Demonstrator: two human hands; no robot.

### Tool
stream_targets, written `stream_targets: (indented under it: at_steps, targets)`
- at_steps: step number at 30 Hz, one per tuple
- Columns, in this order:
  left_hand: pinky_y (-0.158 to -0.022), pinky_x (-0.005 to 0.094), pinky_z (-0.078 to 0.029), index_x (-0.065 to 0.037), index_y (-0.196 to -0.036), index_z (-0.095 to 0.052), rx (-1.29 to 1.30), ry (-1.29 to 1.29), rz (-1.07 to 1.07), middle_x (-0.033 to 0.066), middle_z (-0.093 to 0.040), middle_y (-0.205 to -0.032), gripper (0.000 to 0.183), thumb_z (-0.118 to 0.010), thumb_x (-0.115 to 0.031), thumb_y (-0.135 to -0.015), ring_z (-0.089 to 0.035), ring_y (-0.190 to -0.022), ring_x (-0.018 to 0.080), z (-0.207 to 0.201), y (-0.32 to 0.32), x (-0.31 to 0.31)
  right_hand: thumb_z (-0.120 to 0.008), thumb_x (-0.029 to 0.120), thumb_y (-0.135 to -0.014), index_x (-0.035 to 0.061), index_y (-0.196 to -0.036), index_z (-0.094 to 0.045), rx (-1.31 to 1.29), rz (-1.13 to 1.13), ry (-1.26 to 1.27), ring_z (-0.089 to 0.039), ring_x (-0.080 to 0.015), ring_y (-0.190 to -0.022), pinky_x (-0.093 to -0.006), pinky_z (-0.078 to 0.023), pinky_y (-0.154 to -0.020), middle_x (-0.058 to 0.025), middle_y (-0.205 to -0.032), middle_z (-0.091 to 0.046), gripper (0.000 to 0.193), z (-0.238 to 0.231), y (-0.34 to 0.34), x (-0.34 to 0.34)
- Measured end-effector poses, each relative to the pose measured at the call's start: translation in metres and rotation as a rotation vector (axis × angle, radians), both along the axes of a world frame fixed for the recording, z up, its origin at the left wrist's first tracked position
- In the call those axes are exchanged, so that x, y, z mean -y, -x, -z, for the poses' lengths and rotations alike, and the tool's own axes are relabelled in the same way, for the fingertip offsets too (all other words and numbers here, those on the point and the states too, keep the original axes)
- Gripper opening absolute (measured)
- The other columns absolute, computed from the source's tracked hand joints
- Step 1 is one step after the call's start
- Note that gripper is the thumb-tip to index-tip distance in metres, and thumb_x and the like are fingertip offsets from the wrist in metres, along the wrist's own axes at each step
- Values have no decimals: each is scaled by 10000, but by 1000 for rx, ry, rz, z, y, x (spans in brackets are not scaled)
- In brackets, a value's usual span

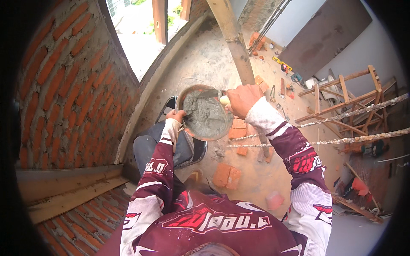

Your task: The person picks up red bricks from the floor, places them on a partially built brick wall, and uses a trowel to apply mortar between the bricks. The person repeatedly scoops mortar from a bowl and spreads it on the wall to secure the bricks in place.

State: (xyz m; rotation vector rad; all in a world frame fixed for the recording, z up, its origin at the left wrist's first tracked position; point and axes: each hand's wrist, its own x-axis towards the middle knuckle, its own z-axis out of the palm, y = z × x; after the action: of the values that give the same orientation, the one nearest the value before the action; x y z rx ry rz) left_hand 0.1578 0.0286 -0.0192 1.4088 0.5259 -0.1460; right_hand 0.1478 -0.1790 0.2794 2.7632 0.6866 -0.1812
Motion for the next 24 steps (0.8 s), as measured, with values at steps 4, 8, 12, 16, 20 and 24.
stream_targets:
  at_steps: [4,8,12,16,20,24]
  targets:
    - [-675,335,-495,17,-892,-667,9,49,-84,57,-669,-796,263,-680,-176,-713,-590,-712,164,3,0,8,-683,302,-862,127,-827,-762,92,-114,154,-737,-266,-767,-417,-557,-622,-113,-797,-735,195,7,-45,-37]
    - [-656,317,-487,6,-913,-684,13,171,-88,37,-666,-797,263,-689,-158,-708,-588,-700,150,0,0,15,-631,246,-886,117,-774,-756,69,-379,306,-733,-233,-749,-397,-563,-599,-75,-762,-731,211,54,-70,-95]
    - [-628,328,-490,11,-936,-684,18,321,-93,30,-657,-796,268,-703,-152,-723,-596,-680,166,1,-5,14,-611,181,-869,97,-772,-762,-147,-611,382,-724,-213,-718,-384,-559,-579,-59,-738,-720,198,104,-20,-86]
    - [-697,384,-552,32,-1071,-664,-49,420,-90,119,-692,-926,393,-734,-253,-810,-670,-755,241,15,-9,7,-573,126,-876,-27,-939,-691,-102,-504,307,-714,-265,-710,-364,-553,-554,-136,-724,-671,203,105,23,-17]
    - [-746,380,-553,50,-1117,-656,-40,549,-105,125,-698,-957,469,-735,-311,-827,-674,-794,246,29,-14,8,-563,111,-873,-10,-948,-605,-44,-295,181,-706,-307,-683,-425,-533,-552,-172,-793,-678,148,75,30,24]
    - [-776,360,-540,50,-1129,-660,-77,364,-59,120,-703,-984,489,-728,-335,-836,-674,-816,238,28,-20,13,-552,121,-877,6,-952,-618,60,-187,184,-718,-289,-682,-409,-560,-596,-148,-728,-690,152,45,2,27]
